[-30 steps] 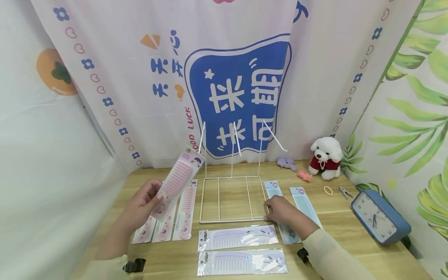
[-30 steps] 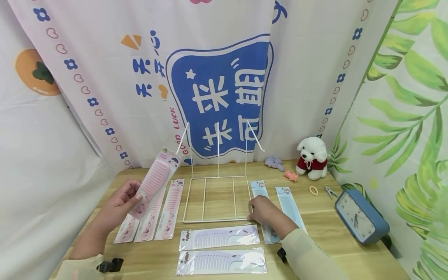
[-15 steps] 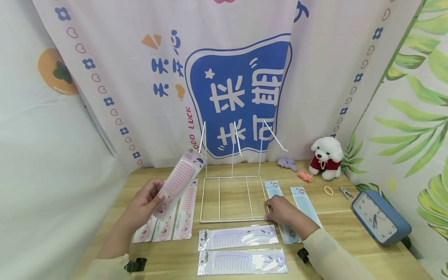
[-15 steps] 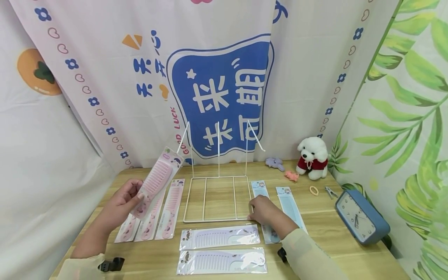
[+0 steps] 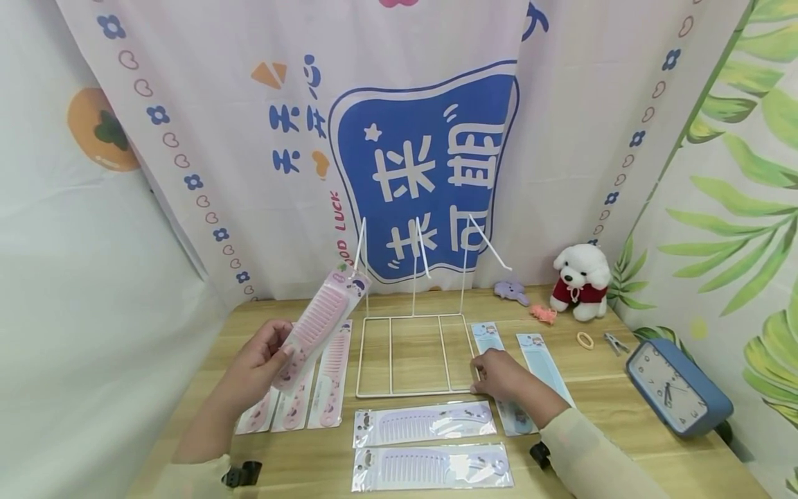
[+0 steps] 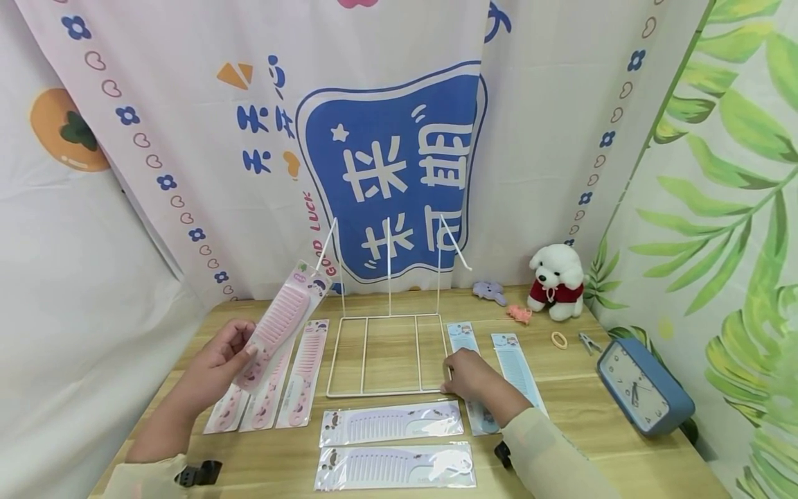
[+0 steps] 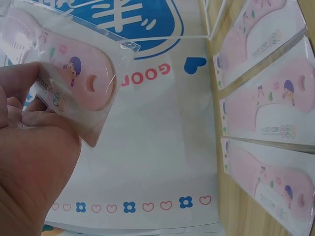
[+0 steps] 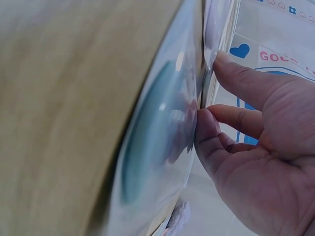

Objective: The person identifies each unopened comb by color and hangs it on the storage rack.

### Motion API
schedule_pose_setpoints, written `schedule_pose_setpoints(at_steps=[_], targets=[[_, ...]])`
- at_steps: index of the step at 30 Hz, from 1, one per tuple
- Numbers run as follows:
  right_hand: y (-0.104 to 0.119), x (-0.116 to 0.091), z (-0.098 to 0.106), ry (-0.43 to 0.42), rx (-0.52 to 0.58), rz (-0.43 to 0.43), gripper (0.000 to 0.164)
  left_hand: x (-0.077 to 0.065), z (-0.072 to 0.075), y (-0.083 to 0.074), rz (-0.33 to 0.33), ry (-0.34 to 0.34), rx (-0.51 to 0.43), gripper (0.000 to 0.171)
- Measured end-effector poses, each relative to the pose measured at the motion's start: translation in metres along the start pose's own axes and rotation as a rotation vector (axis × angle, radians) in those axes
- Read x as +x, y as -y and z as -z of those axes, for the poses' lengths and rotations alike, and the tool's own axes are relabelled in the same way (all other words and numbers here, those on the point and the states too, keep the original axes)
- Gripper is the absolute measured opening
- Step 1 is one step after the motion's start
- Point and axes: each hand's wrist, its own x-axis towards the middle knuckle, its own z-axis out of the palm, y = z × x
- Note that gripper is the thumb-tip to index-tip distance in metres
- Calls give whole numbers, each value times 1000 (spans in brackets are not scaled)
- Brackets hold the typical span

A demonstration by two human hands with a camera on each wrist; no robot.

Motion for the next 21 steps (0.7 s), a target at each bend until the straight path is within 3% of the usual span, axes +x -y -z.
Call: schedule_pose_setpoints(at_steps=[6, 11, 21], targets=[[0, -1, 0, -7, -6, 1, 42, 5, -9, 2, 103, -41, 127, 27], [0, -1, 1, -4, -7, -1, 42, 17, -24, 1, 196, -103, 197, 28], [-2, 1, 0, 0, -1, 6, 42, 63, -60, 10, 369, -211, 127, 28]])
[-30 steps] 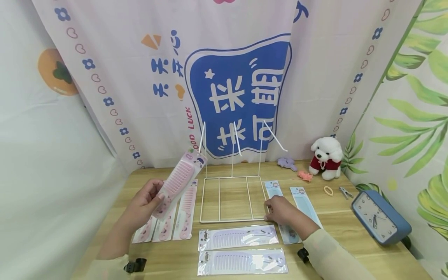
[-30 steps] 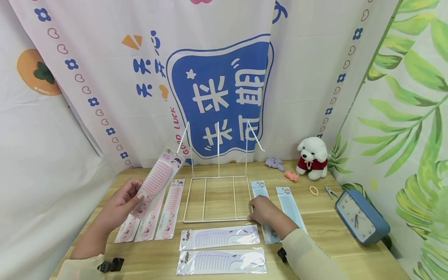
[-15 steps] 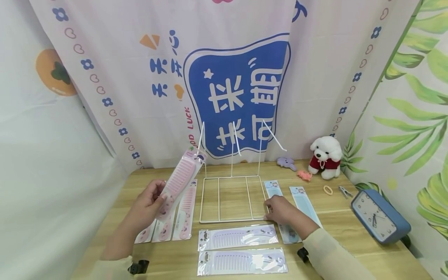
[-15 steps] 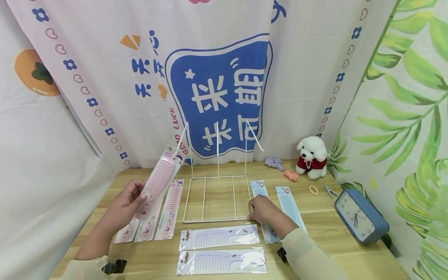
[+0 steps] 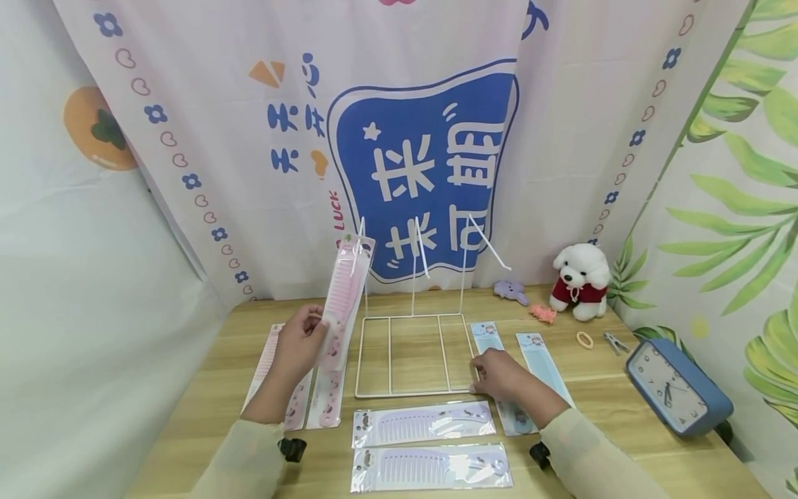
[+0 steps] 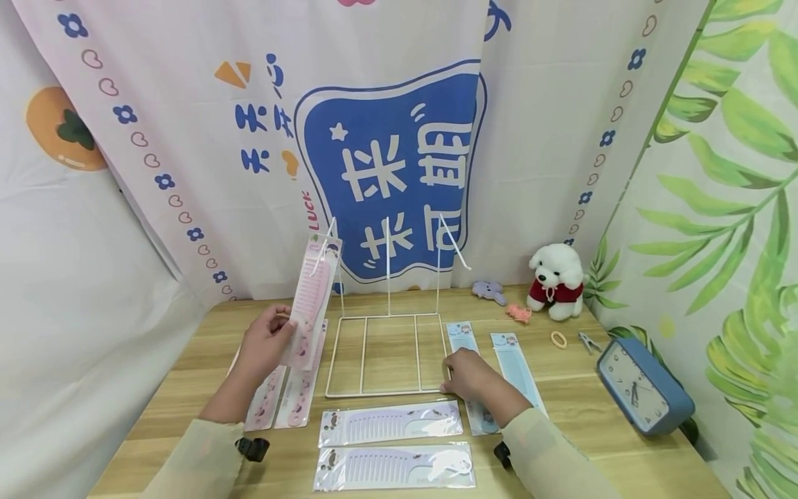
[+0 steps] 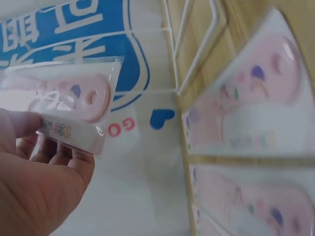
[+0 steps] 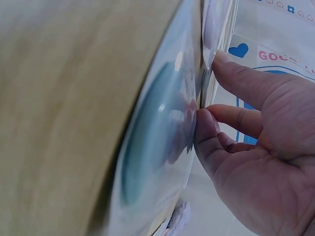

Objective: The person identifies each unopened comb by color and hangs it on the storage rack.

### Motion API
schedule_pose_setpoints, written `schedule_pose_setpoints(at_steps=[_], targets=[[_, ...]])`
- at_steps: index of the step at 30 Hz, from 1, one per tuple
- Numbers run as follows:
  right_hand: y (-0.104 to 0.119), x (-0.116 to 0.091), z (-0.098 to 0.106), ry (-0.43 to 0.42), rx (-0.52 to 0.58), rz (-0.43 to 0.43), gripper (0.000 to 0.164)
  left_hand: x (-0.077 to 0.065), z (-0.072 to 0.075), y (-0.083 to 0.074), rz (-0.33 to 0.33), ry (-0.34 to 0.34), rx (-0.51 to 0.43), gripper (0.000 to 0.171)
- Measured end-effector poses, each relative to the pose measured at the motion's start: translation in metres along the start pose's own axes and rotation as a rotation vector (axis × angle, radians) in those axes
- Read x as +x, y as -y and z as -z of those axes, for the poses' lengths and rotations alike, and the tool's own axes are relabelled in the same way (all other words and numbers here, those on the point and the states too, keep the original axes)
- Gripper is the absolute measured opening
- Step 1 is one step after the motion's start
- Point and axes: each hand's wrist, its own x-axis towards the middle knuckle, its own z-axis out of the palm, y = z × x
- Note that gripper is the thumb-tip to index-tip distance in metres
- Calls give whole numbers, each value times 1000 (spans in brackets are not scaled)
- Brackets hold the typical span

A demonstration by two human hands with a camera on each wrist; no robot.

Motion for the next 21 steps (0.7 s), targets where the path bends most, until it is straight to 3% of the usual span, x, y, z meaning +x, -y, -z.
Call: schedule_pose_setpoints(at_steps=[9, 18, 21], targets=[[0, 2, 0, -2, 12, 13, 42, 43, -23, -10, 91, -13, -61, 29], [1, 1, 0, -1, 17, 11, 39, 71, -42, 4, 25, 12, -99, 23], [2, 0, 0, 0, 26, -7, 38, 79, -48, 9, 36, 37, -140, 22]])
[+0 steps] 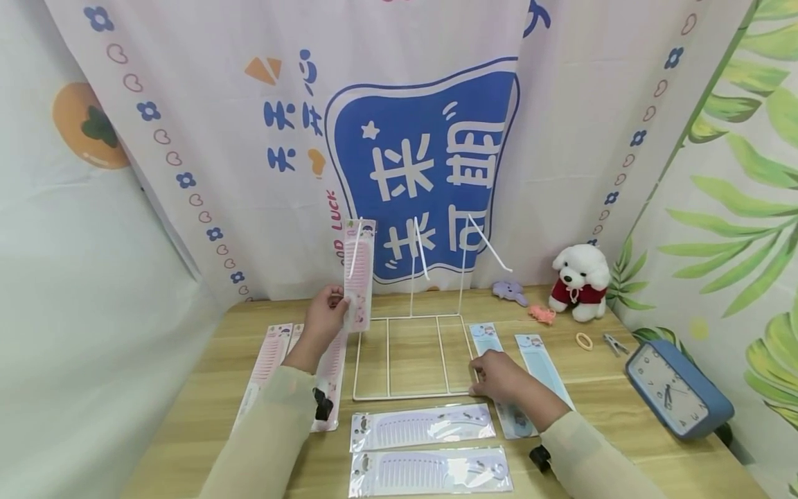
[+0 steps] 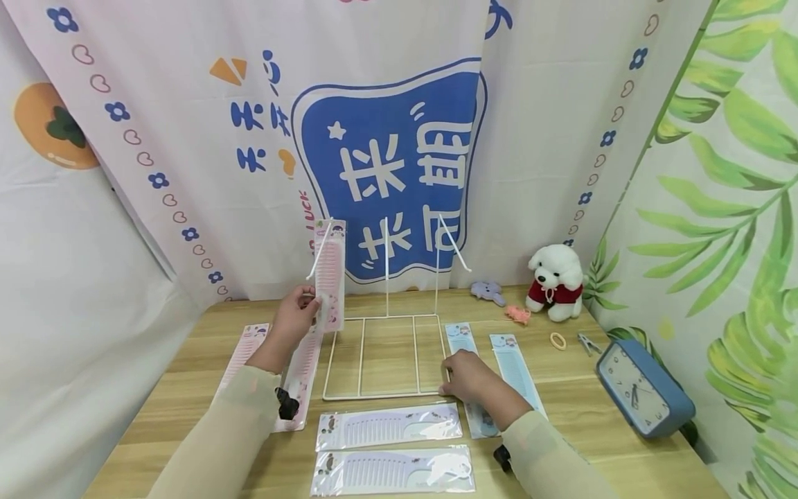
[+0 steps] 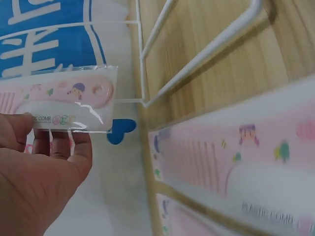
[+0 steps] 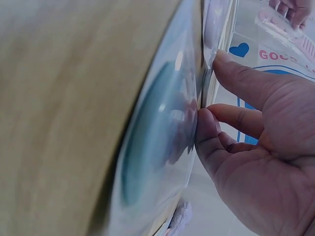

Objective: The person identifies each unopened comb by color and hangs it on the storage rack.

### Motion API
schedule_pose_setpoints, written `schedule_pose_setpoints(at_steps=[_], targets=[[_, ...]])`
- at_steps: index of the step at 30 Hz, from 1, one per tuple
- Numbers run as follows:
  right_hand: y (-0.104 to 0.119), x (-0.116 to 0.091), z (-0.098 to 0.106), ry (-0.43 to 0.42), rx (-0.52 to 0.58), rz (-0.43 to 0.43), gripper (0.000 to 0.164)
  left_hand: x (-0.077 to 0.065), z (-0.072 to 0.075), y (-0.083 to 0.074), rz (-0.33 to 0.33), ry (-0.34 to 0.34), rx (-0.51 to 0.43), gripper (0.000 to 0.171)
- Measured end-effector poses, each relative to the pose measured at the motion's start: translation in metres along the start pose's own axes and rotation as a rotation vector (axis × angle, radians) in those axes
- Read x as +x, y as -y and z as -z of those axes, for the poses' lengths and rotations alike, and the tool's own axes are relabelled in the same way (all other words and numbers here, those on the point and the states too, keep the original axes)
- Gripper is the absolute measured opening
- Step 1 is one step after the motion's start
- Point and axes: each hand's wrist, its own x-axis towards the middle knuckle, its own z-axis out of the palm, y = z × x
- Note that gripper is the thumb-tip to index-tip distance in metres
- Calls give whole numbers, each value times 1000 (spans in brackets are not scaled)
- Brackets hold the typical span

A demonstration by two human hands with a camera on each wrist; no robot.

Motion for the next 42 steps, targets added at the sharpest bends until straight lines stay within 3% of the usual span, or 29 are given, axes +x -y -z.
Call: schedule_pose_setpoints(at_steps=[7, 12, 18, 20, 25, 32, 38, 40, 42], targets=[[-2, 2, 0, 7, 34, -34, 29, 11, -8, 5, 112, 19, -166, 23], [-4, 4, 1, 9, 27, -42, 26, 15, -14, 10, 131, 5, -256, 22], [-4, 3, 0, 2, 28, -42, 27, 15, -17, 13, 133, 2, -289, 23], [-4, 3, 0, -3, 35, -36, 27, 15, -18, 13, 134, 3, -286, 24], [-4, 2, -2, 5, 54, -12, 49, 16, -18, 14, 134, 0, -260, 25], [-4, 1, 0, 4, 54, -9, 49, 17, -17, 12, 104, -7, -239, 27], [-4, 0, 0, 1, 53, -25, 42, 12, -10, 9, 81, 39, -229, 35], [-3, 0, 0, 0, 55, -19, 42, 6, -3, 12, 58, 57, -169, 37], [-2, 0, -1, 5, 54, -10, 43, -2, 8, 18, 20, 76, -49, 39]])
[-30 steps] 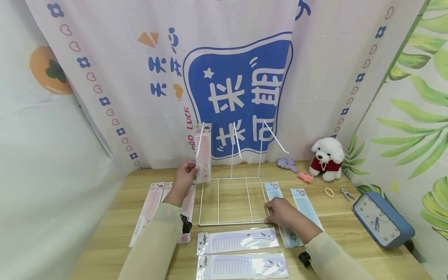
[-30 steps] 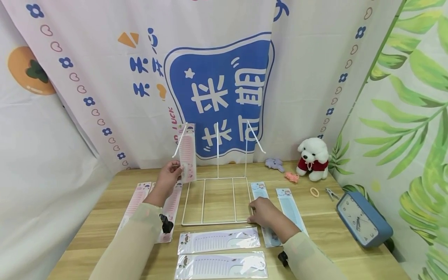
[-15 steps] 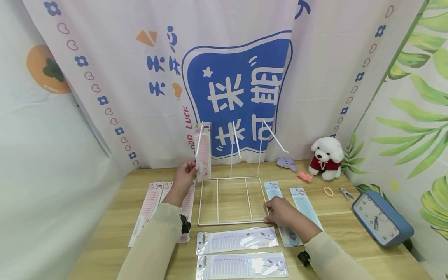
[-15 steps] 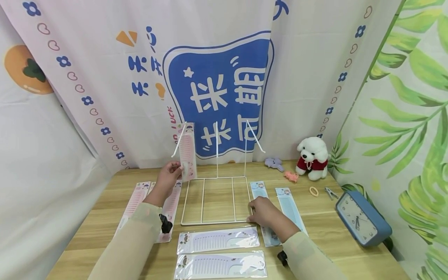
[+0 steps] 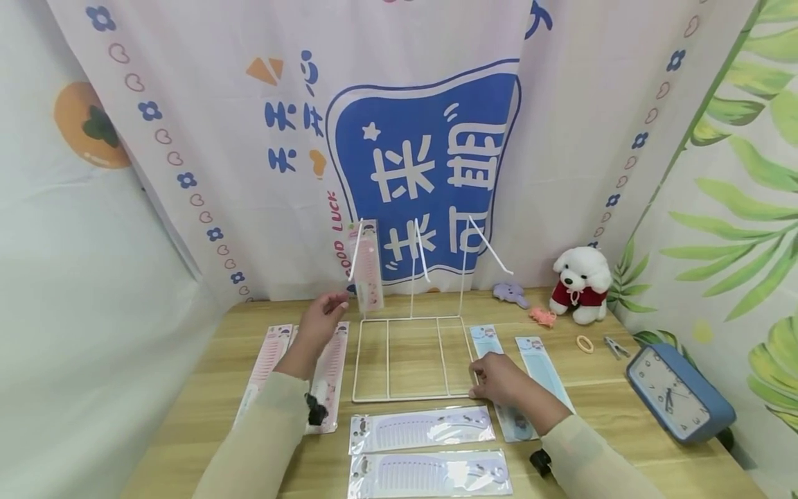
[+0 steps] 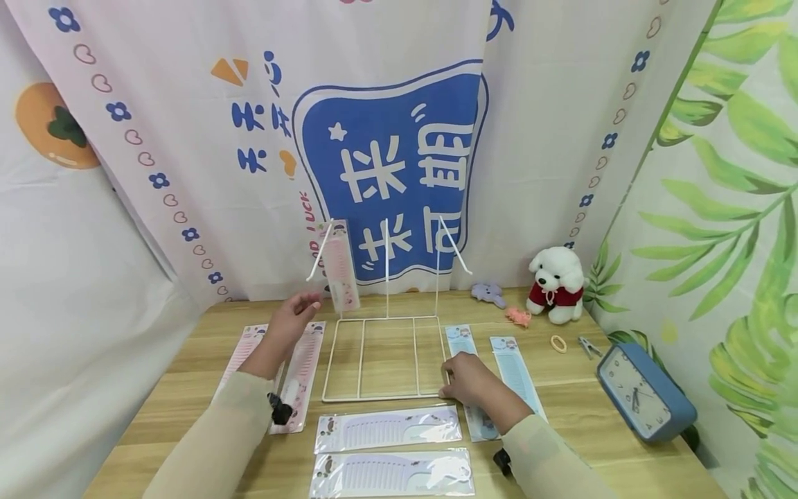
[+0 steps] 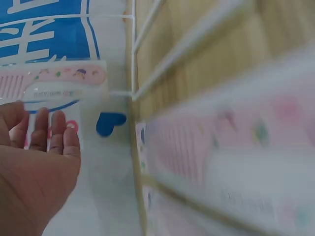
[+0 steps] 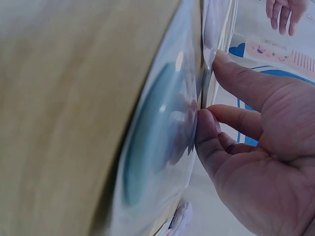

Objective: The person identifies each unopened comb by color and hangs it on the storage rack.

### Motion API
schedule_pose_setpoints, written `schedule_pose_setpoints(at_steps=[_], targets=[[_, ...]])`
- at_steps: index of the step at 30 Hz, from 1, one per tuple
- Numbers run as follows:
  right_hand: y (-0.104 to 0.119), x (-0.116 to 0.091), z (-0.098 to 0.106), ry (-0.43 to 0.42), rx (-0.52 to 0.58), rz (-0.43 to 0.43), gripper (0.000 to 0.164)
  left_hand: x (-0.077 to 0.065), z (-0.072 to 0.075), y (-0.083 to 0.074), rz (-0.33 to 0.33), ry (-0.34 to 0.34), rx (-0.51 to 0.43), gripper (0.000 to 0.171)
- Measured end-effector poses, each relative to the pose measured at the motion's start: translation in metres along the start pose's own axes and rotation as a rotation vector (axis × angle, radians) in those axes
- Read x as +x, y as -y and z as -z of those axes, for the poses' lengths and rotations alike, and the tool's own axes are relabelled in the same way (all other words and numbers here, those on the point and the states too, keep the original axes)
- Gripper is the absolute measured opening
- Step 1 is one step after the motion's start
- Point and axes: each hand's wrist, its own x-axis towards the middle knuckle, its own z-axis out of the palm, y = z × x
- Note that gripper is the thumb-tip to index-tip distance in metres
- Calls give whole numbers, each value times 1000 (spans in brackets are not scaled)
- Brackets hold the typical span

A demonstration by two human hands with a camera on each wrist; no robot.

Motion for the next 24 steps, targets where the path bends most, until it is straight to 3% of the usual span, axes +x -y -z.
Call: schedule_pose_setpoints(at_steps=[4, 6, 9, 12, 15, 18, 24], targets=[[2, 1, -1, 11, -10, -4, 40, -23, 27, 18, -66, 13, 293, 40], [2, 0, -1, 9, -13, -20, 35, -35, 41, 26, -60, 6, 407, 43], [2, -1, 1, 6, -22, -33, 30, -52, 62, 35, 21, -30, 562, 51], [1, -2, 2, -2, -21, -22, 29, -67, 81, 44, 156, -54, 664, 62], [-1, -2, 4, -1, -31, -2, 33, -80, 94, 54, 231, -50, 731, 72], [-3, -2, 5, 2, -39, 3, 32, -89, 100, 61, 261, -36, 756, 80], [-3, 0, 7, 0, -48, -27, 21, -94, 108, 68, 342, 7, 757, 90]])
